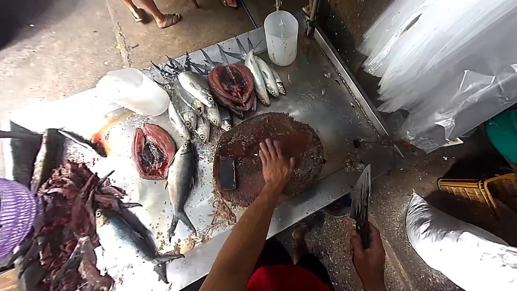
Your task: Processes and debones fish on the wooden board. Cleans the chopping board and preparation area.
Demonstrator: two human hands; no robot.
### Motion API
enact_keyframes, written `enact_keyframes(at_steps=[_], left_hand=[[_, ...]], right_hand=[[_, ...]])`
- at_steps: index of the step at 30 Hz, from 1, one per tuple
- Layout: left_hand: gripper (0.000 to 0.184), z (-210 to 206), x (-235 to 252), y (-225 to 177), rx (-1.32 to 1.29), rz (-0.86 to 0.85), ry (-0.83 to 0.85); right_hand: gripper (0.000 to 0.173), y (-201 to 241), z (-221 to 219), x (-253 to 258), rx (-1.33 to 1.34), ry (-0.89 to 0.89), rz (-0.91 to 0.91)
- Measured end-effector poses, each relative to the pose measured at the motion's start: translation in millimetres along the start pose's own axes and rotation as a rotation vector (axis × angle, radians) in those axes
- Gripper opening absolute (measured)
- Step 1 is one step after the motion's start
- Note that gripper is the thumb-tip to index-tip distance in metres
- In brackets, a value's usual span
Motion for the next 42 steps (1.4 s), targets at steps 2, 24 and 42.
enact_keyframes(at_steps=[2,24,42], left_hand=[[0.101,-13.1,39.9,-40.4,0.007,-0.025,0.064],[0.087,-29.6,73.7,-94.4,-0.216,-0.258,-0.011],[0.080,52.2,-92.6,136.0,-0.225,0.157,-0.220]], right_hand=[[0.052,-1.4,6.1,-3.1,0.009,-0.019,-0.027],[0.050,16.8,1.4,-2.5,-0.063,0.020,0.008],[0.036,52.8,-7.9,70.7,0.176,0.316,-0.036]])
Point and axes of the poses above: each hand's wrist, its own x-axis towards the middle knuckle, its own z-axis out of the back of the hand, y = z × x, the point moved 4 cm from there along x, towards the middle knuckle, and after that the axes turned 11 degrees about -z, right-handed, at the moved point
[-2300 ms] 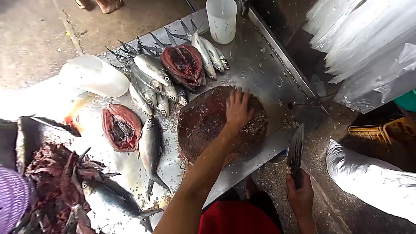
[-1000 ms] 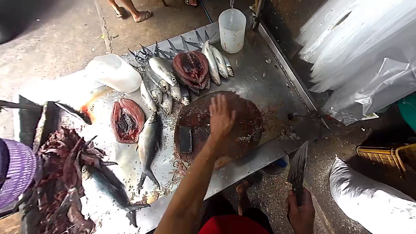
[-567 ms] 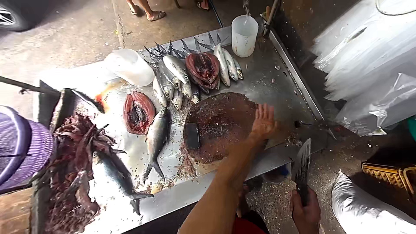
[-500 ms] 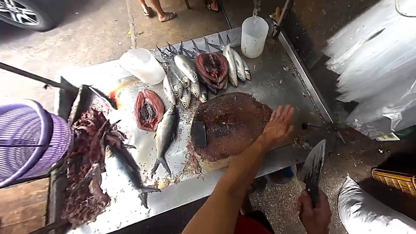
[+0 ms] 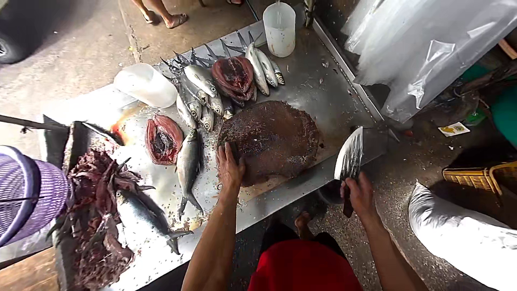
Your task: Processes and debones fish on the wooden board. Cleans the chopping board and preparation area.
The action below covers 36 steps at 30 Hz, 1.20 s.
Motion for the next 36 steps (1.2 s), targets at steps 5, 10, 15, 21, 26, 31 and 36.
enact_keyframes(at_steps=[5,10,15,21,26,31,36], left_hand=[[0.084,-55.9,-7.6,-108.2,-0.201,-0.223,0.176],[0.095,-98.3,-1.8,-164.5,-0.221,-0.258,0.288],[0.066,-65.4,-4.9,-134.0,-0.362,-0.222,0.183],[0.062,-56.9,-3.7,-124.3,-0.184,-0.419,0.228],[0.075,-82.7,-3.2,-144.9,0.055,-0.572,0.453],[0.085,-64.5,-69.4,-163.5,0.155,-0.528,0.328],[0.083,-78.0,-9.2,-177.6,0.157,-0.466,0.435]], right_hand=[[0.032,5.3,-7.1,10.3,-0.067,0.127,-0.051],[0.032,-9.1,-30.8,22.6,-0.260,0.249,-0.222],[0.038,-18.2,-50.2,35.7,-0.351,0.369,-0.321],[0.046,-12.1,-87.3,63.8,-0.543,0.404,-0.296],[0.053,-3.5,-94.2,70.0,-0.690,0.403,-0.242],[0.050,-9.9,-70.4,39.7,-0.789,0.590,-0.269],[0.048,22.6,-83.5,82.2,-0.833,0.498,-0.219]])
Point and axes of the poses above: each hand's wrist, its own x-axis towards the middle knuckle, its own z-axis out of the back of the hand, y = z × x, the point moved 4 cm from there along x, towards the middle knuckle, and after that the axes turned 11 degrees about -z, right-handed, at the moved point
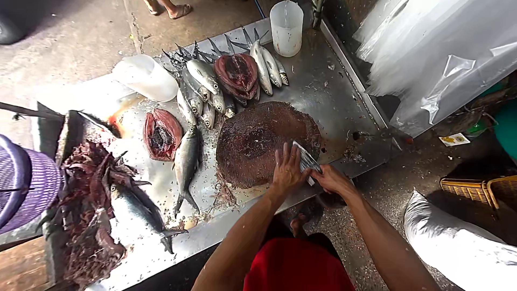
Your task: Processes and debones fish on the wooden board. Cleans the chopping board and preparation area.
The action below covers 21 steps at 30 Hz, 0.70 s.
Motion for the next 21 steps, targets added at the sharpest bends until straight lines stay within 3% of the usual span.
enact_keyframes(at_steps=[2,6,8,12,16,18,21], left_hand=[[0.083,-2.0,14.3,11.0,0.037,-0.012,-0.016],[0.089,-12.3,-65.3,-31.1,0.025,0.020,-0.187],[0.089,-6.5,-47.5,-28.0,0.007,0.019,-0.175],[0.081,2.9,17.1,8.8,-0.006,0.009,0.001],[0.089,-4.8,-68.2,-32.7,0.019,0.034,-0.182],[0.089,-1.3,-49.1,-26.4,-0.010,0.044,-0.135],[0.077,24.8,47.0,17.8,-0.060,0.026,0.049]], right_hand=[[0.046,10.3,-5.6,8.0,0.015,-0.060,-0.037],[0.050,-25.5,-29.9,-40.9,-0.060,0.074,-0.022],[0.052,-18.1,-11.6,-29.4,-0.102,0.082,-0.018],[0.051,13.2,6.3,10.5,-0.022,-0.031,-0.044],[0.052,-21.6,-20.8,-36.7,-0.105,0.148,0.001],[0.054,-12.8,-5.7,-22.8,-0.155,0.123,0.004],[0.055,36.9,32.8,18.4,-0.099,-0.128,-0.057]])
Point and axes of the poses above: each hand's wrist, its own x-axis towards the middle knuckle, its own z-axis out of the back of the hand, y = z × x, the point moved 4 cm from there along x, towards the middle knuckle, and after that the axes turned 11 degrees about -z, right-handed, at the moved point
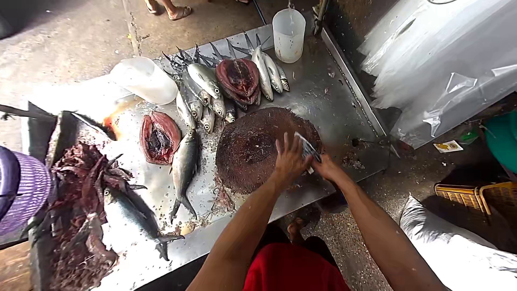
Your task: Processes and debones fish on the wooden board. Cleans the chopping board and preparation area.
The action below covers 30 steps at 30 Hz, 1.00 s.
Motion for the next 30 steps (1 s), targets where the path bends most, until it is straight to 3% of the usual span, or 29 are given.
enact_keyframes(at_steps=[2,4,6,7,9,13,20,26,30], left_hand=[[0.068,44.8,45.9,20.2,0.012,-0.032,-0.164],[0.061,109.2,52.9,23.7,-0.158,-0.037,-0.424],[0.056,149.2,28.1,23.4,-0.515,-0.018,-0.692],[0.055,150.3,12.5,22.4,-0.750,0.031,-0.720],[0.054,112.8,-8.6,16.0,-1.243,0.133,-0.577],[0.049,53.2,-29.5,-13.8,-1.662,0.263,-0.364],[0.025,23.2,-55.5,-19.2,-1.765,0.376,-0.371],[0.050,14.0,-64.0,-21.0,-1.830,0.438,-0.229],[0.046,11.1,-61.0,-20.9,-1.851,0.437,-0.241]], right_hand=[[0.054,28.1,21.0,8.4,0.172,-0.162,-0.055],[0.047,35.4,30.7,-3.1,0.592,-0.128,-0.018],[0.049,29.2,23.8,-28.0,1.058,0.221,0.046],[0.057,24.3,14.2,-40.3,1.194,0.439,0.092],[0.067,13.0,-13.2,-61.9,1.291,0.763,0.216],[0.054,-4.0,-69.0,-85.4,1.294,0.990,0.285],[0.046,-27.8,-103.9,-93.1,1.345,1.182,0.338],[0.046,-39.6,-110.0,-96.2,1.337,1.230,0.334],[0.046,-42.0,-107.5,-96.7,1.335,1.238,0.321]])
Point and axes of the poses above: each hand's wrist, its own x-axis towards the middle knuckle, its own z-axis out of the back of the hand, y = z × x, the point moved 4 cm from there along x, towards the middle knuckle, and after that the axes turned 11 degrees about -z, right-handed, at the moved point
